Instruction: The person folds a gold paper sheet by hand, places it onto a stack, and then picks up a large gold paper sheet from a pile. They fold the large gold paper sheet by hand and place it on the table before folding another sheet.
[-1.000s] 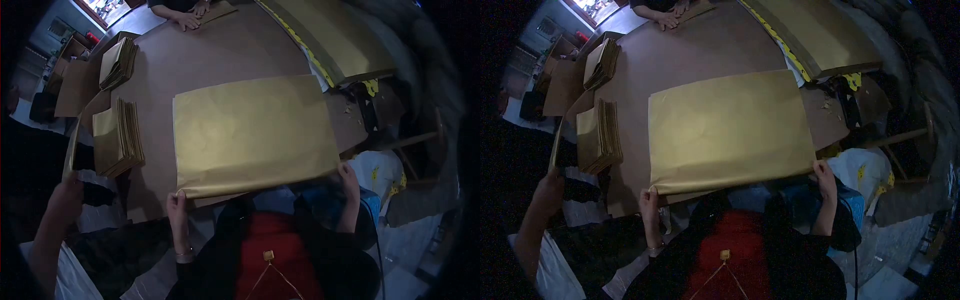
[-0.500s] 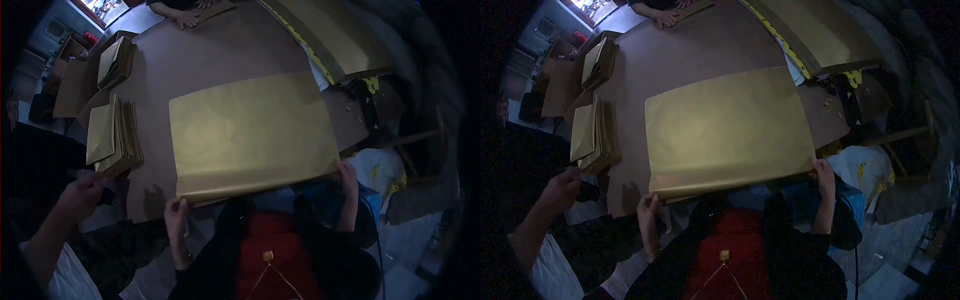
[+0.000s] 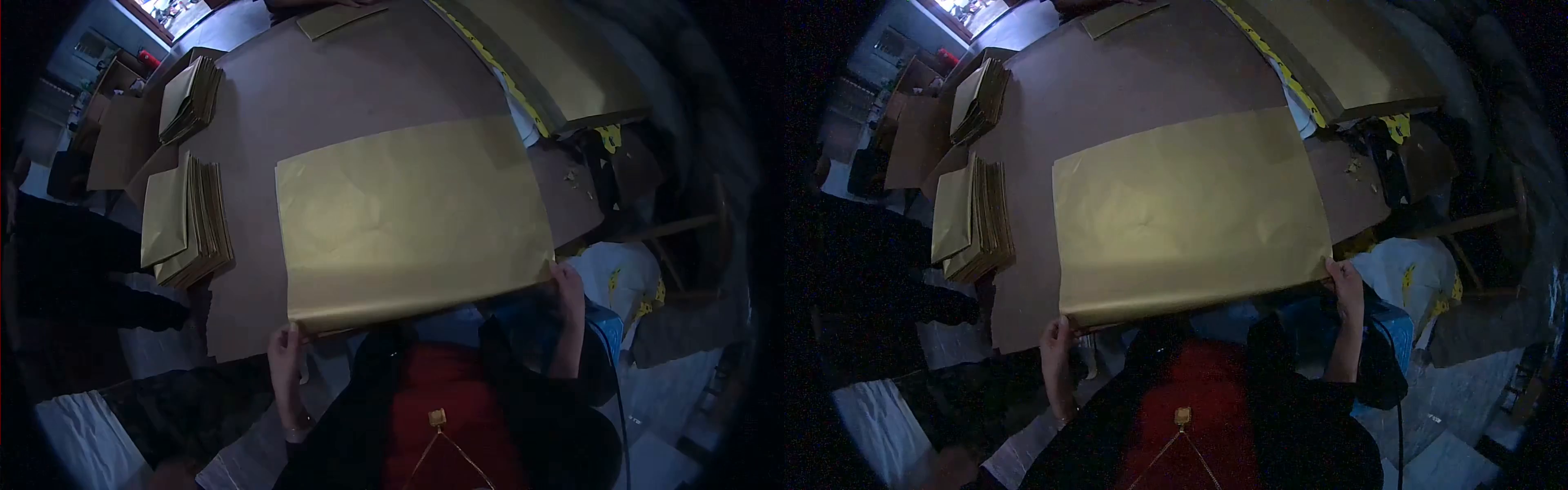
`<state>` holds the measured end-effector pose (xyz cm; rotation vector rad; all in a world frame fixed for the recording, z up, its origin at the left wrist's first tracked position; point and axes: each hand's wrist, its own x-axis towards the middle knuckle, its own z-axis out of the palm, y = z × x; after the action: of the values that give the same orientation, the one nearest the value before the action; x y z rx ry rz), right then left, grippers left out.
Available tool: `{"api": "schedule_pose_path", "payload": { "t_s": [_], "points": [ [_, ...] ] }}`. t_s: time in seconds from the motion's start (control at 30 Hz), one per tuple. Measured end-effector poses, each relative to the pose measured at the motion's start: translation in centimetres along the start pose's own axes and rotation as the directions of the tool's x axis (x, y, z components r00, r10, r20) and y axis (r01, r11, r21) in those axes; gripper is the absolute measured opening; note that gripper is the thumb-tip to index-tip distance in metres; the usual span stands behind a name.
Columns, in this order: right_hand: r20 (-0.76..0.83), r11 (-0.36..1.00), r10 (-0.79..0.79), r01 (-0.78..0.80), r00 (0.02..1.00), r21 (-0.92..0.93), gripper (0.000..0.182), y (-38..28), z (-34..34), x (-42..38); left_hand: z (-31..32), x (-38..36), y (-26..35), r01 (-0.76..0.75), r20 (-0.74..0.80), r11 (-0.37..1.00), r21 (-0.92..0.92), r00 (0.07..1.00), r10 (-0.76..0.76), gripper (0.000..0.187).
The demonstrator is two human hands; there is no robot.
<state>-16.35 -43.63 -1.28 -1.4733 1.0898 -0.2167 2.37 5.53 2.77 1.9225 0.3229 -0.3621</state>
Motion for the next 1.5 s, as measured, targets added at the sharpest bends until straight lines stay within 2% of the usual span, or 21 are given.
{"api": "schedule_pose_path", "payload": {
  "t_s": [0.1,0.17,0.3,0.37,0.4,0.47,0.5,0.57,0.6,0.67,0.8,0.87,1.0,1.07,1.2,1.4,1.47,1.5],
  "points": [
    [-0.029,0.999,0.031,-0.03,0.999,0.031,0.033,-1.0,0.5,-0.6,-0.1,-0.2,0.3,-0.05,0.057,0.999,-0.013,0.997,0.051,0.025],
    [-0.05,0.999,0.003,-0.005,0.999,-0.046,0.034,-0.9,0.4,-0.5,-0.5,-0.2,0.0,0.035,0.059,0.999,-0.009,0.998,-0.034,0.024],
    [-0.046,0.999,0.039,-0.038,0.998,0.003,0.034,0.4,-0.1,0.1,-0.3,-1.0,1.3,0.022,0.047,0.999,0.028,0.999,-0.024,0.022],
    [-0.033,1.0,-0.016,0.015,0.999,-0.02,0.035,0.1,0.1,0.0,-0.2,-1.2,2.5,0.221,0.078,0.975,0.021,0.972,-0.222,0.02],
    [-0.031,1.0,-0.016,0.016,0.999,-0.02,0.035,-0.2,0.2,-0.2,-0.6,-0.8,1.9,0.221,0.076,0.975,0.021,0.972,-0.222,0.02],
    [-0.021,0.999,-0.03,0.029,0.999,-0.031,0.034,-0.7,0.3,-0.4,-1.6,0.2,-0.1,0.286,0.265,0.949,-0.132,0.933,-0.244,0.022],
    [-0.017,0.999,-0.035,0.034,0.999,-0.035,0.034,-0.7,0.2,-0.4,-1.6,0.3,-0.7,0.286,0.262,0.949,-0.133,0.933,-0.245,0.022],
    [0.003,0.995,-0.01,0.01,1.0,-0.098,0.034,-0.1,-0.2,0.0,-1.3,0.0,-0.8,0.318,0.319,0.899,-0.3,0.922,-0.219,0.035],
    [0.008,0.995,-0.012,0.012,1.0,-0.099,0.034,-0.3,0.0,-0.1,-1.2,-0.4,-0.2,0.317,0.315,0.899,-0.303,0.923,-0.22,0.035],
    [-0.017,1.0,-0.028,0.028,0.999,0.005,0.033,-0.7,0.4,-0.6,-0.8,-1.1,1.7,0.363,0.265,0.911,-0.196,0.914,-0.307,0.036],
    [-0.045,0.997,-0.025,0.022,0.999,-0.072,0.033,-0.7,0.4,-0.3,0.1,-1.5,2.1,0.328,0.164,0.941,-0.088,0.936,-0.311,0.037],
    [-0.038,0.999,-0.004,0.002,0.999,-0.047,0.034,-1.1,0.5,-0.5,0.0,-1.0,0.8,0.261,0.17,0.964,-0.041,0.953,-0.251,0.037],
    [0.001,1.0,-0.03,0.03,1.0,-0.002,0.035,-0.7,0.5,-0.5,0.4,-0.7,0.6,0.234,0.113,0.972,0.035,0.965,-0.236,0.038],
    [-0.032,0.998,-0.033,0.031,0.999,-0.059,0.036,-0.6,0.5,-0.4,0.7,-0.7,0.7,0.24,0.086,0.969,0.062,0.966,-0.245,0.036],
    [-0.006,0.999,-0.036,0.036,0.999,-0.032,0.034,-0.1,0.3,-0.2,0.8,-0.7,0.4,0.216,0.053,0.969,0.12,0.973,-0.224,0.029],
    [-0.023,0.997,-0.013,0.011,1.0,-0.076,0.032,0.0,0.2,-0.5,1.5,-0.8,1.6,0.098,0.043,0.965,0.242,0.993,-0.111,0.031],
    [-0.014,0.998,0.023,-0.022,1.0,0.051,0.032,0.5,0.3,-0.4,2.0,-1.4,2.8,0.119,-0.049,0.914,0.388,0.993,-0.108,0.033],
    [-0.015,0.998,0.023,-0.022,1.0,0.05,0.032,0.7,0.2,-0.3,2.0,-1.3,2.5,0.118,-0.048,0.914,0.388,0.993,-0.108,0.033]
  ]
}}
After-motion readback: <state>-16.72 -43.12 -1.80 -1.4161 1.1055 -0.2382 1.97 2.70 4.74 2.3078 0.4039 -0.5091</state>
